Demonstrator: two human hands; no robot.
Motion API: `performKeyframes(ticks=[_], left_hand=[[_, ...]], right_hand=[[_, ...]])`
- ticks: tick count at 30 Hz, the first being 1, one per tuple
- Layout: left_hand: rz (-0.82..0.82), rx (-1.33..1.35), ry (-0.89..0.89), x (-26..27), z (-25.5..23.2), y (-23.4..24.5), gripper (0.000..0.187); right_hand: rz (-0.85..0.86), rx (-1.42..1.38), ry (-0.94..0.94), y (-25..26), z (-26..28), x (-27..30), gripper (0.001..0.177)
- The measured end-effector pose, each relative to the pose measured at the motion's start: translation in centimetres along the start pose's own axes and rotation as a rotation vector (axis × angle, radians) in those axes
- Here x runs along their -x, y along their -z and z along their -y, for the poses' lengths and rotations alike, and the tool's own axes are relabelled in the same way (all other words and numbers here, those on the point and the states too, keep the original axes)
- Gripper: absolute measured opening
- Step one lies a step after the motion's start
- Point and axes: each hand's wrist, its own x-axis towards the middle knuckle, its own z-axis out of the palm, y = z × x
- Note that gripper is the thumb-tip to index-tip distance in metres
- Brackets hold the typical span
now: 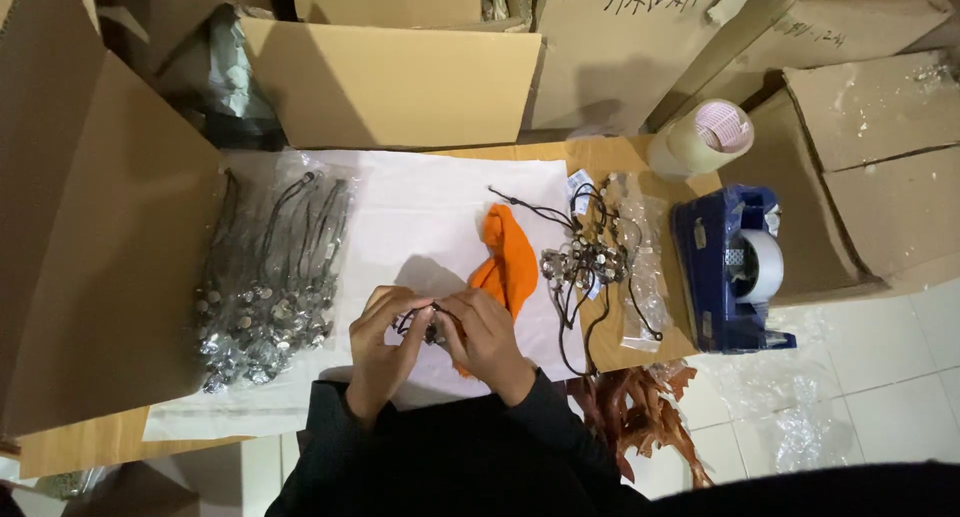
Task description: Wrapping small metal decorative items in orange fabric for packaging
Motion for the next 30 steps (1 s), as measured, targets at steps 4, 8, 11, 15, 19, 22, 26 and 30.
performKeyframes(ticks=[4,8,11,15,19,22,26,30], left_hand=[[-0.007,-0.008,-0.050,-0.4,-0.1,0.0,0.011],[-0.015,-0.008,-0.067,-0.5,-0.3,0.0,0.011],[-0.019,-0.005,-0.071,-0.5,-0.3,-0.1,0.010],[-0.007,-0.001,-0.076,-0.8,-0.6,-0.1,0.009],[0.004,0.016,-0.071,-0.8,-0.5,-0.1,0.008],[0.005,0.051,-0.071,-0.8,-0.6,0.0,0.010],[0.012,0.078,-0.067,-0.7,-0.7,0.0,0.009],[0.011,0.107,-0.019,-0.4,-0.1,0.0,0.008]], right_hand=[[0.012,-0.039,-0.023,-0.1,-0.4,0.1,0.014],[-0.027,-0.044,-0.025,-0.7,-0.8,0.6,0.013],[-0.030,-0.061,-0.035,-0.5,-0.6,0.4,0.012],[-0.041,-0.042,-0.034,-0.3,-0.4,0.1,0.011],[-0.065,-0.049,-0.032,-0.5,-0.3,0.0,0.011],[-0.087,-0.039,-0.016,-0.5,-0.2,-0.1,0.010],[-0.085,-0.051,-0.015,-0.3,-0.1,-0.3,0.011],[-0.095,-0.007,0.025,-0.2,-0.2,-0.3,0.010]])
